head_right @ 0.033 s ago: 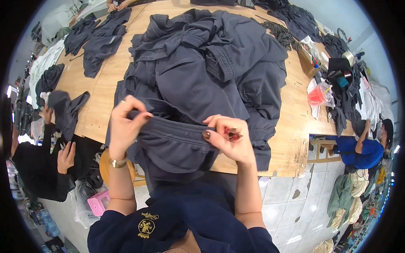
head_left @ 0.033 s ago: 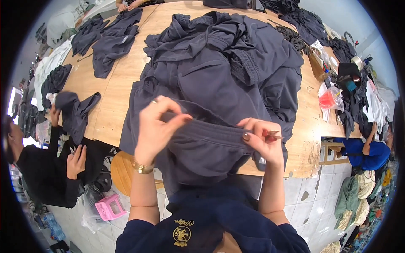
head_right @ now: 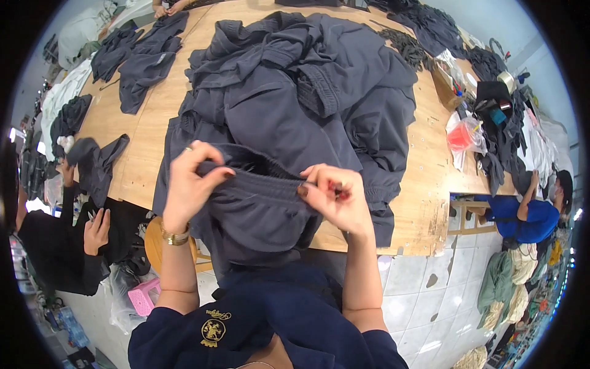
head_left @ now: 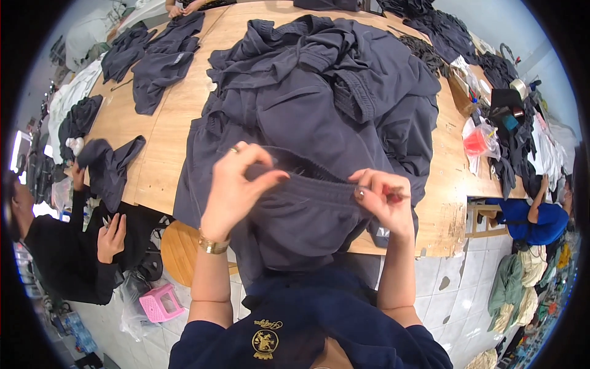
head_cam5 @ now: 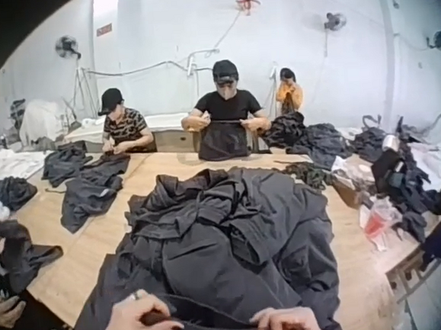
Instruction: The recorder uses thread snips to trim loose threads from manufactured garments on a work table.
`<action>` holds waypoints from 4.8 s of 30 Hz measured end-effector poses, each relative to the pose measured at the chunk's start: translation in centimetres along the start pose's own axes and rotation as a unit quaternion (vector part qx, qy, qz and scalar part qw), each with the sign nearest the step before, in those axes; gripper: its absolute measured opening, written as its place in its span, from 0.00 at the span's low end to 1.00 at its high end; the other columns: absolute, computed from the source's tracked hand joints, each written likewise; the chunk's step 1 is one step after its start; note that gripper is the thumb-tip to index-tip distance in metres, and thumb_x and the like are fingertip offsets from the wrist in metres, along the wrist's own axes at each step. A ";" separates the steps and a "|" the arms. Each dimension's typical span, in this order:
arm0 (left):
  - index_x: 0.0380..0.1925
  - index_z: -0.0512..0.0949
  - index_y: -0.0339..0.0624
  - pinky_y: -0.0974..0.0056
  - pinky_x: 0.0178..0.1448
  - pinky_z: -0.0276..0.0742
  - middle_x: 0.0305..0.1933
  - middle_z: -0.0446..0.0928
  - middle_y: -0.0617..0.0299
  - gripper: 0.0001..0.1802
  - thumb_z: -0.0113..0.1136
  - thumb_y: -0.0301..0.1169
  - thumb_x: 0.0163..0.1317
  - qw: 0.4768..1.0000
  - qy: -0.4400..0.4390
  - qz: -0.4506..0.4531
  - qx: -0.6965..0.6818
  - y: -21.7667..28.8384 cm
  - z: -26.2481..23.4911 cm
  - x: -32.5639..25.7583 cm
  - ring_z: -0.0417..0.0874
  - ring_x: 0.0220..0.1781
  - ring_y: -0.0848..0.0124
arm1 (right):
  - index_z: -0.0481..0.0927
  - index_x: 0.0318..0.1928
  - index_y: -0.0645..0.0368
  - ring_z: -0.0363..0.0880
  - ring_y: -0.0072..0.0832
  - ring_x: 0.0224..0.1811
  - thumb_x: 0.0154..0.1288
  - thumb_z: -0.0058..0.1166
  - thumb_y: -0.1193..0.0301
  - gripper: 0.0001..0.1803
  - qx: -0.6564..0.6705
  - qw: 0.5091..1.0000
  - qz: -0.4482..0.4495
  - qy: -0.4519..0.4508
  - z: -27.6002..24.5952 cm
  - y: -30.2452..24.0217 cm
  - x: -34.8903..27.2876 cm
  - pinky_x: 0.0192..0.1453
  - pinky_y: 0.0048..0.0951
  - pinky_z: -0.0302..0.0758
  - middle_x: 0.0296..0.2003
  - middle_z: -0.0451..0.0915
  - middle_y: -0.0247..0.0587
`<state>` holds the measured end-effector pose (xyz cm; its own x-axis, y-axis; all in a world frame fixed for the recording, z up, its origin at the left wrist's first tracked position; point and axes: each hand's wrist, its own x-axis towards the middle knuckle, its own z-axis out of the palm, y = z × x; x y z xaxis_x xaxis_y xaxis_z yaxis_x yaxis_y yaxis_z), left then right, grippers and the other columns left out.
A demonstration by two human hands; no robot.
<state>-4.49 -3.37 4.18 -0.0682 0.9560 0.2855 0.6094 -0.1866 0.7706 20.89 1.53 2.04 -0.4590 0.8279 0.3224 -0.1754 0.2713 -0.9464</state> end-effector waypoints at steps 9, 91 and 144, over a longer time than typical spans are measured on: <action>0.23 0.79 0.43 0.50 0.73 0.39 0.57 0.67 0.51 0.09 0.69 0.33 0.47 0.992 -0.047 0.117 -0.022 -1.3 5.2 0.1 0.52 0.70 0.52 | 0.62 0.18 0.61 0.56 0.11 0.21 0.54 0.60 0.78 0.19 -0.210 0.951 0.124 0.188 -2.4 6.1 -2.2 0.24 0.16 0.56 0.21 0.70 0.29; 0.38 0.73 0.37 0.65 0.41 0.74 0.34 0.79 0.55 0.12 0.61 0.20 0.53 0.987 0.105 -0.008 -0.123 1.6 12.5 -2.5 0.80 0.34 0.64 | 0.60 0.18 0.57 0.72 0.18 0.25 0.55 0.54 0.85 0.18 0.139 0.952 0.159 0.222 1.9 2.6 -4.1 0.28 0.18 0.69 0.30 0.77 0.42; 0.37 0.71 0.36 0.71 0.41 0.69 0.34 0.76 0.60 0.08 0.58 0.25 0.58 0.961 0.001 -0.099 -0.257 0.6 9.3 -1.3 0.75 0.36 0.76 | 0.70 0.28 0.56 0.77 0.37 0.21 0.59 0.56 0.56 0.17 -0.488 0.870 0.051 -0.050 0.1 0.1 -3.4 0.23 0.33 0.69 0.19 0.75 0.37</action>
<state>3.34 -2.60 -1.01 -0.1453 0.9838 0.1047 0.1127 -0.0887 0.9897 22.33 -1.33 0.82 -0.5103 0.8389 0.1892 0.6712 0.5260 -0.5222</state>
